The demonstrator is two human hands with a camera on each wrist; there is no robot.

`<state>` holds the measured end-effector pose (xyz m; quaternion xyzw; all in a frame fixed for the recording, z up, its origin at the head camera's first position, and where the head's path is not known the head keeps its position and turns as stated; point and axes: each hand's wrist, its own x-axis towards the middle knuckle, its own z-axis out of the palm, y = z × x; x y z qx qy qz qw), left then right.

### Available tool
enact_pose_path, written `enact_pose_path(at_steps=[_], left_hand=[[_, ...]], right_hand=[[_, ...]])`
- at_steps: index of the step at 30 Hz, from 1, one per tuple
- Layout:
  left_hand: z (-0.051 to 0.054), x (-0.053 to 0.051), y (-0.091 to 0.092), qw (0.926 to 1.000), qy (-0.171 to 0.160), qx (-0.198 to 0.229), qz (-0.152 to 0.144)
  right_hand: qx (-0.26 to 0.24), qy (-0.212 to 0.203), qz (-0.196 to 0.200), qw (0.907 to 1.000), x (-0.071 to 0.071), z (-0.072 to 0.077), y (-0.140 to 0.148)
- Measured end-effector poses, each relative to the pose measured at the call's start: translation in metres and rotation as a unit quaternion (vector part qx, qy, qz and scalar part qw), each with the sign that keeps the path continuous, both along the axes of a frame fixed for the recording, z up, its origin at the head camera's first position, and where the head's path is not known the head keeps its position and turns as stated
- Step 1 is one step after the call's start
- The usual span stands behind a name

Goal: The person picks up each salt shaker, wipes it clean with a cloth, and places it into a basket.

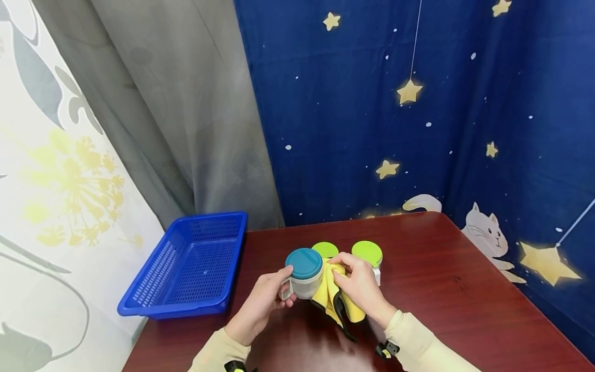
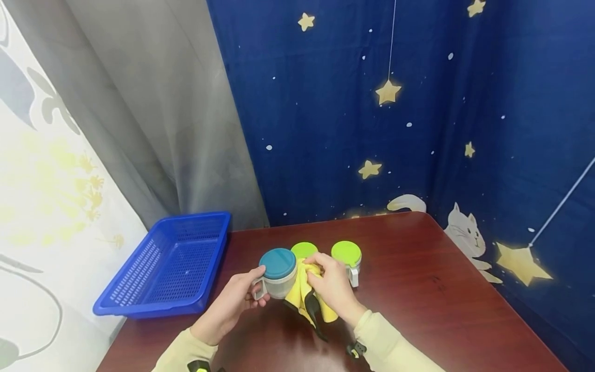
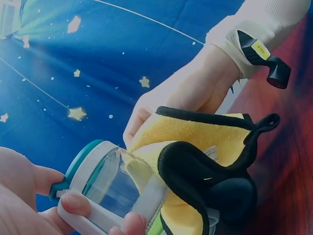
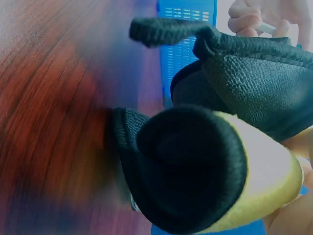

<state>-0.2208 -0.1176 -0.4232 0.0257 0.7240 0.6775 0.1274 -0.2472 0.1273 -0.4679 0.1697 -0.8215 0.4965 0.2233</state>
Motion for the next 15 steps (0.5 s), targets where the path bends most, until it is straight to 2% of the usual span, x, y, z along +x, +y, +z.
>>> enact_pose_path(at_steps=[11, 15], left_hand=[[0.0012, -0.0005, 0.0012, 0.9999, 0.01, -0.007, 0.007], [0.003, 0.0004, 0.0007, 0.9998, 0.015, -0.008, 0.013]], right_hand=[[0.001, 0.016, -0.011, 0.9998, 0.0016, -0.003, -0.0015], [0.007, 0.009, -0.009, 0.9999, 0.0007, -0.0017, -0.0013]])
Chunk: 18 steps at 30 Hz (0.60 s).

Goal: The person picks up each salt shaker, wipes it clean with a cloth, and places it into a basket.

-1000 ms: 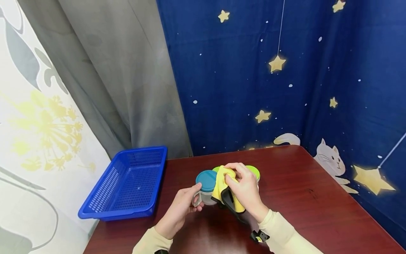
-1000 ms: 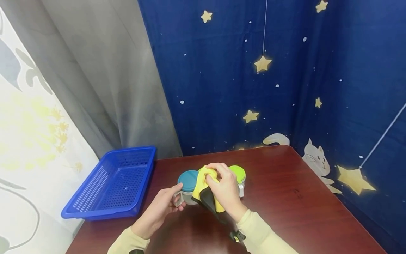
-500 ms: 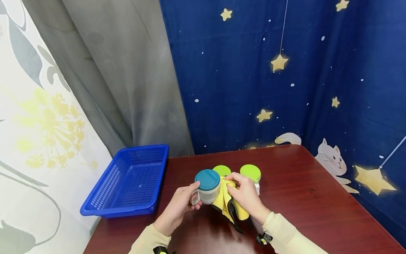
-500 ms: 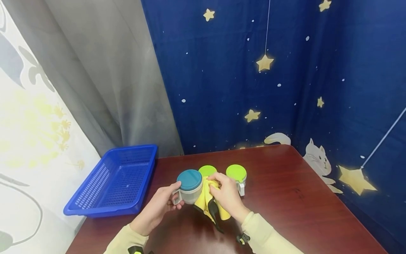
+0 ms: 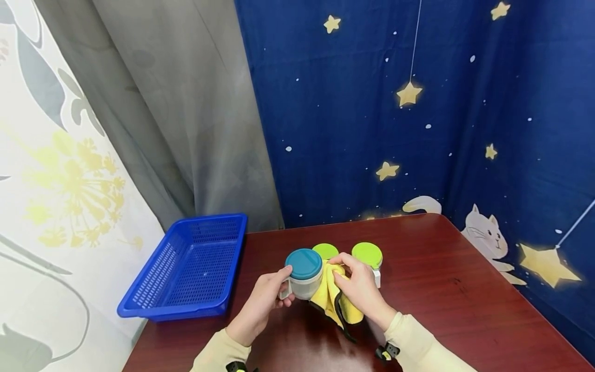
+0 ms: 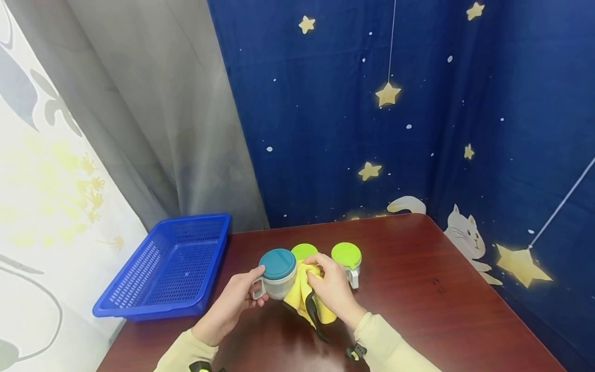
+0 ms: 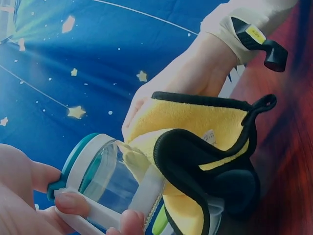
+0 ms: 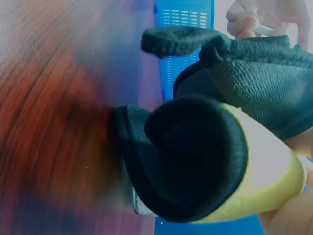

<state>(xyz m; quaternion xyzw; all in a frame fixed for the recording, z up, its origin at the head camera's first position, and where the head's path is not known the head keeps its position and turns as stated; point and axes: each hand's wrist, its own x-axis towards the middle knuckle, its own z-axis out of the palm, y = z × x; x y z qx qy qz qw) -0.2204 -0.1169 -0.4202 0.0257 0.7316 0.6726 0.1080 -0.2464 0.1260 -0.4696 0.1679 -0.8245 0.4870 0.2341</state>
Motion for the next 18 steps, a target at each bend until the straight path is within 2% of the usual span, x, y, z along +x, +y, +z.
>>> enact_pose_path(at_steps=[5, 13, 15, 18], left_hand=[[-0.002, 0.0, -0.001, 1.0, 0.005, -0.007, 0.003], [-0.012, -0.001, 0.001, 0.999, 0.018, -0.029, -0.028], [-0.012, -0.001, 0.001, 0.9989, 0.021, -0.031, -0.028], [-0.011, -0.002, 0.0, 0.9987, 0.027, -0.032, -0.03]], right_hand=[[-0.028, -0.019, 0.036, 0.9988, -0.001, 0.009, 0.002], [-0.06, -0.037, 0.068, 0.9952, -0.004, 0.035, 0.011], [-0.062, -0.046, 0.082, 0.9937, -0.001, 0.046, 0.01], [-0.077, -0.058, 0.106, 0.9897, -0.002, 0.049, 0.011]])
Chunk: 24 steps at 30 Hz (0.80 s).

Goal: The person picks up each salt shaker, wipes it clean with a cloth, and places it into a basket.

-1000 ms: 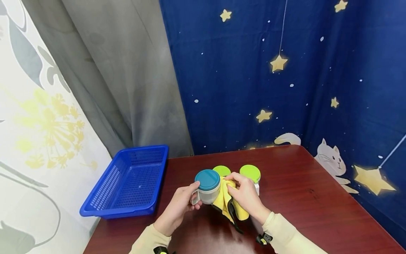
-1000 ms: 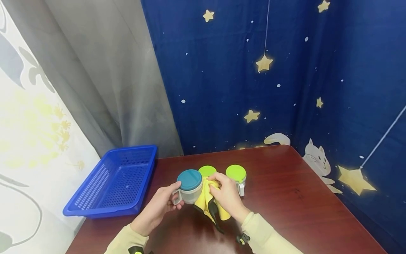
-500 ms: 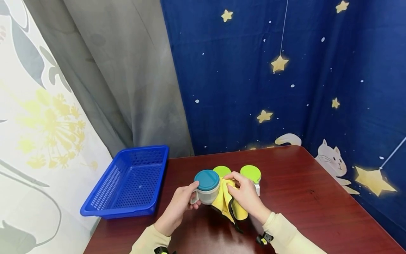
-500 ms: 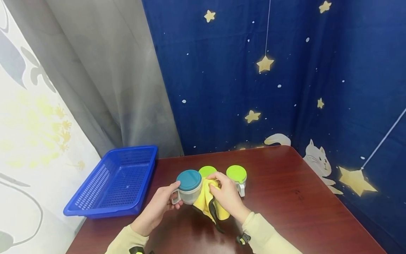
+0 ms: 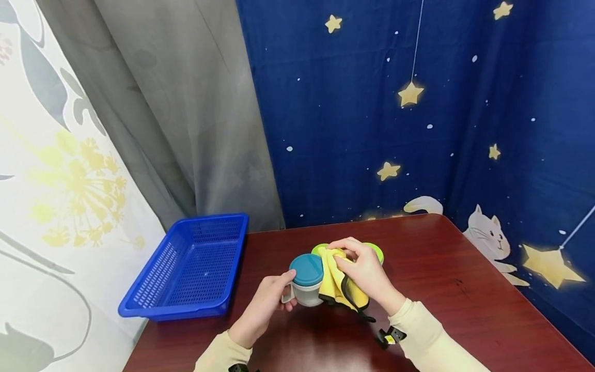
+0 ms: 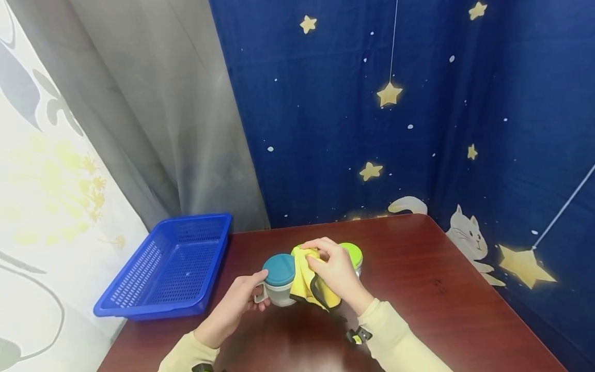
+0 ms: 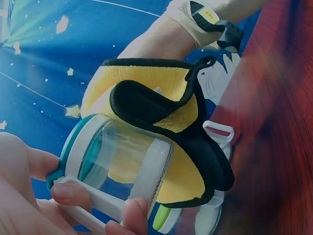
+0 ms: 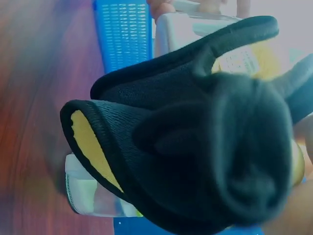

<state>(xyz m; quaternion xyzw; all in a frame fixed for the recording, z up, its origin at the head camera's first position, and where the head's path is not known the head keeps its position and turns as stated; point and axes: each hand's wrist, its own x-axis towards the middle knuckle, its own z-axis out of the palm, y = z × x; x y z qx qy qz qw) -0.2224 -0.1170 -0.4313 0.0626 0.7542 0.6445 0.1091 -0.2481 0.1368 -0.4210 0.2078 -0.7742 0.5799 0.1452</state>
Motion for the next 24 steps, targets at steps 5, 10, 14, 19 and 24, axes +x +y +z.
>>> enact_pose_path(at_steps=[5, 10, 14, 19, 24], left_hand=[[0.001, -0.001, -0.002, 0.9999, 0.007, -0.003, -0.01], [0.003, 0.0, -0.003, 0.9997, 0.003, 0.009, -0.023], [0.005, 0.001, -0.005, 0.9992, -0.002, 0.028, -0.028], [0.005, 0.002, -0.007, 0.9988, -0.011, 0.033, -0.034], [0.005, 0.001, -0.007, 0.9987, -0.012, 0.031, -0.038]], right_hand=[[-0.019, -0.023, 0.031, 0.9991, -0.007, -0.005, 0.004], [-0.031, -0.032, 0.058, 0.9973, -0.009, -0.009, 0.007], [-0.056, -0.068, 0.098, 0.9913, -0.011, -0.021, 0.007], [-0.066, -0.136, 0.128, 0.9801, -0.012, -0.041, 0.007], [-0.076, -0.151, 0.132, 0.9768, -0.012, -0.047, 0.007]])
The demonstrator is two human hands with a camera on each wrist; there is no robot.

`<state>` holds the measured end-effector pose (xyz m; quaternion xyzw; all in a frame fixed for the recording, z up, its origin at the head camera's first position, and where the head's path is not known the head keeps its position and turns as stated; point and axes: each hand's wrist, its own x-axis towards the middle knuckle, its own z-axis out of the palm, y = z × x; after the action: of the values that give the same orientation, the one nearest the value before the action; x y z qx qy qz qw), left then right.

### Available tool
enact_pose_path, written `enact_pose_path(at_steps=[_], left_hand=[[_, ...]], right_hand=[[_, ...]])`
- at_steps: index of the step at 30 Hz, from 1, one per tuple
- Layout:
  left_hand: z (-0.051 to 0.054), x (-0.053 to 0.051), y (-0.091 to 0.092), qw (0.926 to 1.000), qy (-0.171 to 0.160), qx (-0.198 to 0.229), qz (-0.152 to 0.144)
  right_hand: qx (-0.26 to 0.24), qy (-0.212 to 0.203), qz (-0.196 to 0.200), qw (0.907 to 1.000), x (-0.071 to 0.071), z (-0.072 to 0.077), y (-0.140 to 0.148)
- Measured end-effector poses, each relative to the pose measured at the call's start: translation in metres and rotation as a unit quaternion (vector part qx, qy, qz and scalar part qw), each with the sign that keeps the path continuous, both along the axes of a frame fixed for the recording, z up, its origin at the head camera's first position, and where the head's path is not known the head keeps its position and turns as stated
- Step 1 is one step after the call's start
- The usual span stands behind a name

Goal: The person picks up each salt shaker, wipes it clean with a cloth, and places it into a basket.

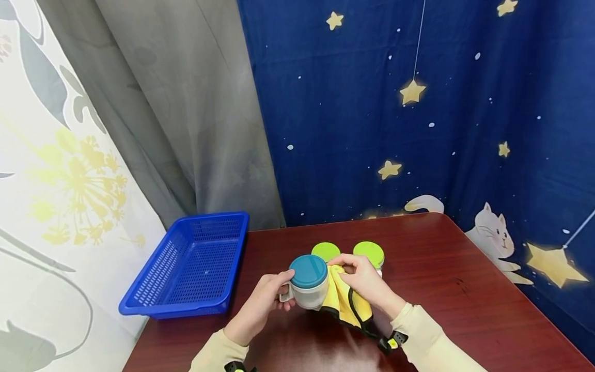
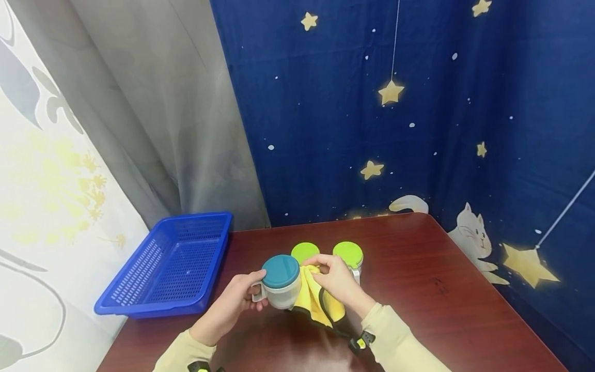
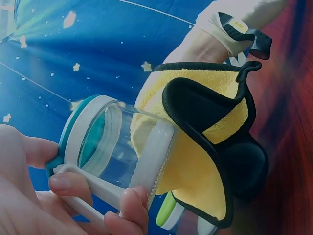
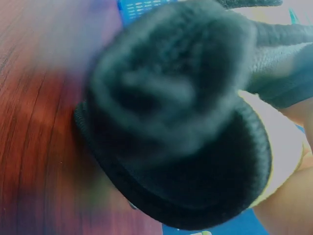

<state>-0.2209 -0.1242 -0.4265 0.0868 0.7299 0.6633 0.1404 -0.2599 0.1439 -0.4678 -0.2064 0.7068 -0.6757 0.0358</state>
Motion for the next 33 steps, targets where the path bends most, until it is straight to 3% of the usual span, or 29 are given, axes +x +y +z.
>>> enact_pose_path(at_steps=[13, 24, 33], left_hand=[[0.0, -0.001, -0.002, 0.9999, 0.01, -0.007, -0.003], [-0.001, 0.001, -0.001, 0.9995, 0.01, -0.019, -0.023], [-0.002, 0.004, -0.001, 0.9996, 0.013, -0.012, -0.022]], right_hand=[[0.01, -0.003, -0.005, 0.9999, 0.001, 0.005, 0.0], [-0.035, 0.032, 0.034, 0.9983, -0.006, 0.043, 0.0], [-0.048, 0.032, 0.052, 0.997, -0.005, 0.047, -0.001]])
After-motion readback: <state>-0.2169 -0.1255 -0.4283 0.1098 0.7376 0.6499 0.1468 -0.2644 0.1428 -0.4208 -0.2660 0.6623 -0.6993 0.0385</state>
